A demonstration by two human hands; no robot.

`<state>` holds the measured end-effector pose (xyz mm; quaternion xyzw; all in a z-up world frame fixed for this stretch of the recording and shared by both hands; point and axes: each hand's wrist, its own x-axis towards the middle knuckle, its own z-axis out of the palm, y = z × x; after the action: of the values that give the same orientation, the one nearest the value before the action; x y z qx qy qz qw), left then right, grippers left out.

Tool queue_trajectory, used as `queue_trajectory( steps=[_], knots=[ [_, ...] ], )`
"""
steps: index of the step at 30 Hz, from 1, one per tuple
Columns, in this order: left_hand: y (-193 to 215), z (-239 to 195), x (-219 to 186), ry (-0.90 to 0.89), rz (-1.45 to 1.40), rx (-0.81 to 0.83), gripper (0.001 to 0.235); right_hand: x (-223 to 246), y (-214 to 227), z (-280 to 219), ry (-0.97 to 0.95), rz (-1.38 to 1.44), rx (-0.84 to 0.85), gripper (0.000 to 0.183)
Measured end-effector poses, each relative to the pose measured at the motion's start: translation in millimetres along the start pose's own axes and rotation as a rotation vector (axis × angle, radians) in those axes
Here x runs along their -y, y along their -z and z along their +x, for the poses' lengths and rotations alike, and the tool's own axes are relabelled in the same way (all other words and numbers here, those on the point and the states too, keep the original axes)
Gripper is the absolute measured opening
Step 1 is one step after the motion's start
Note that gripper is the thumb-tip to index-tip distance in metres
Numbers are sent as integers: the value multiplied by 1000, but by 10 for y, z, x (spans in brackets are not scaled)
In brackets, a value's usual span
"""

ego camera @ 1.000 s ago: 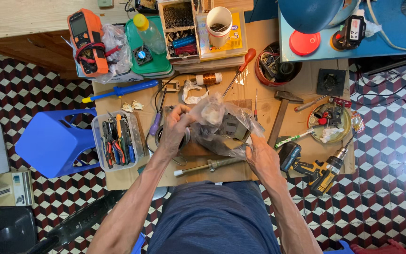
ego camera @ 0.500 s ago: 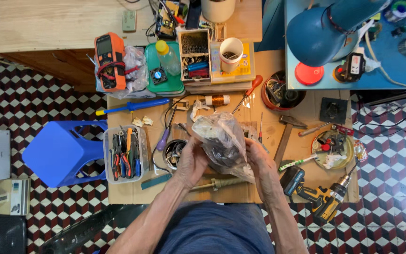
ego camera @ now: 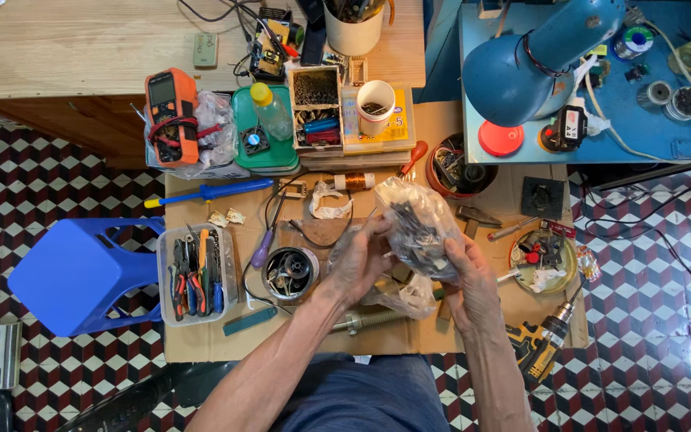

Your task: The person works at a cluttered workbench, handling small electronic components and wires. They use a screwdriver to manipulate a cylindrical device, then retrieve a plastic bag from under a stool and unpack a small blue component. The person continues to handle and inspect various small parts and tools on the table.

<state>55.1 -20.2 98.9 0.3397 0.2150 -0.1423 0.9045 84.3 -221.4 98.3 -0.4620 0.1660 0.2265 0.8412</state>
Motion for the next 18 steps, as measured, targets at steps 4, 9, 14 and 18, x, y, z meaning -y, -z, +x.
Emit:
queue_trajectory(
  steps=[4, 9, 14, 18],
  knots=[
    [-139, 210, 40, 26, -2, 123, 60, 81, 142, 105, 71, -121, -64, 44],
    [-129, 526, 206, 36, 98, 142, 73, 158, 313, 299, 61, -134, -39, 40],
    [17, 712, 317, 76, 157, 112, 68, 154, 488, 519, -36, -111, -18, 40],
    [16, 767, 305, 123, 157, 88, 67, 158, 552, 620, -78, -85, -24, 40]
  ],
)
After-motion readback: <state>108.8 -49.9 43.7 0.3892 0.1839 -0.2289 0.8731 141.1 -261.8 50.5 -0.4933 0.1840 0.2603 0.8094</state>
